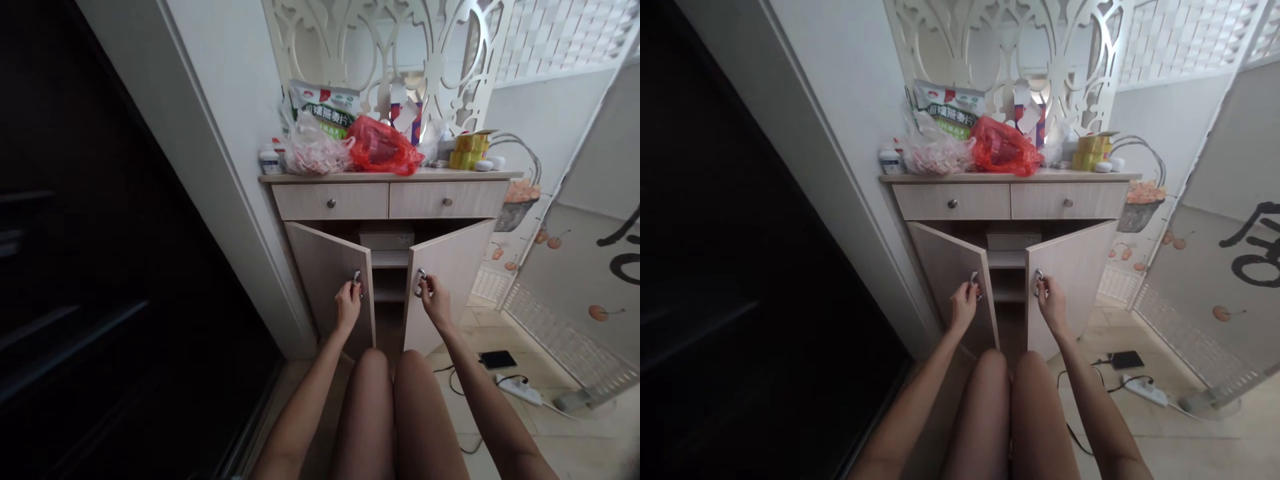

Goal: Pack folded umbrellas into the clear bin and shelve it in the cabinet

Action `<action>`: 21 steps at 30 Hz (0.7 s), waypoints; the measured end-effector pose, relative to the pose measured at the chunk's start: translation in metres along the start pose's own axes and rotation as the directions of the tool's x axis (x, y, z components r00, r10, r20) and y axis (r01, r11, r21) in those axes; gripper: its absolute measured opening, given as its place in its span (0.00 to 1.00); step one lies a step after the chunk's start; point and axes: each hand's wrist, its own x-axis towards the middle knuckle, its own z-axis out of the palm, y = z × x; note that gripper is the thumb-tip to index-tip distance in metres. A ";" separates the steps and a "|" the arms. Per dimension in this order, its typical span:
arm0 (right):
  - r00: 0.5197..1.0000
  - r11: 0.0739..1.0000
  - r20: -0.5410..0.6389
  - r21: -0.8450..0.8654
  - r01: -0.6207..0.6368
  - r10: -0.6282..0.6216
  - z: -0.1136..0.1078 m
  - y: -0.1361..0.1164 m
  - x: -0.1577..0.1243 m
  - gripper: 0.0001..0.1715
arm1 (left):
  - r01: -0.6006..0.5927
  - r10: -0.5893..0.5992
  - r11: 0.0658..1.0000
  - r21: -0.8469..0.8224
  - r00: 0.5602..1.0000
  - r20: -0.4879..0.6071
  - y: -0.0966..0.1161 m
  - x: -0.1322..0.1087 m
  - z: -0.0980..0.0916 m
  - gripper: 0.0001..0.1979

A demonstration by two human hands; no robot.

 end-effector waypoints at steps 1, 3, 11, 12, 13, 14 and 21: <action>1.000 1.000 0.007 0.000 -0.001 0.001 0.004 0.001 0.003 0.23 | 0.000 0.000 1.000 0.004 1.000 0.020 0.000 0.004 0.004 0.13; 1.000 1.000 0.015 -0.020 -0.006 0.006 0.017 0.001 0.012 0.23 | 0.013 -0.014 1.000 0.015 0.998 0.069 0.003 0.016 0.017 0.12; 0.992 0.989 0.096 -0.129 -0.066 0.079 0.071 0.007 0.066 0.20 | 0.153 -0.162 0.987 0.054 0.962 0.219 0.016 0.083 0.082 0.08; 0.991 0.990 0.102 -0.125 -0.071 0.084 0.075 0.009 0.071 0.20 | 0.156 -0.164 0.986 0.051 0.960 0.228 0.016 0.089 0.086 0.08; 0.991 0.991 0.108 -0.115 -0.073 0.085 0.078 0.011 0.077 0.20 | 0.160 -0.167 0.986 0.049 0.957 0.239 0.015 0.094 0.089 0.07; 0.990 0.992 0.111 -0.102 -0.074 0.086 0.082 0.012 0.082 0.20 | 0.165 -0.171 0.985 0.046 0.953 0.249 0.014 0.098 0.091 0.07; 0.974 0.983 0.146 -0.091 -0.159 0.171 0.102 0.011 0.108 0.21 | 0.225 -0.219 0.974 0.010 0.937 0.271 0.017 0.109 0.102 0.10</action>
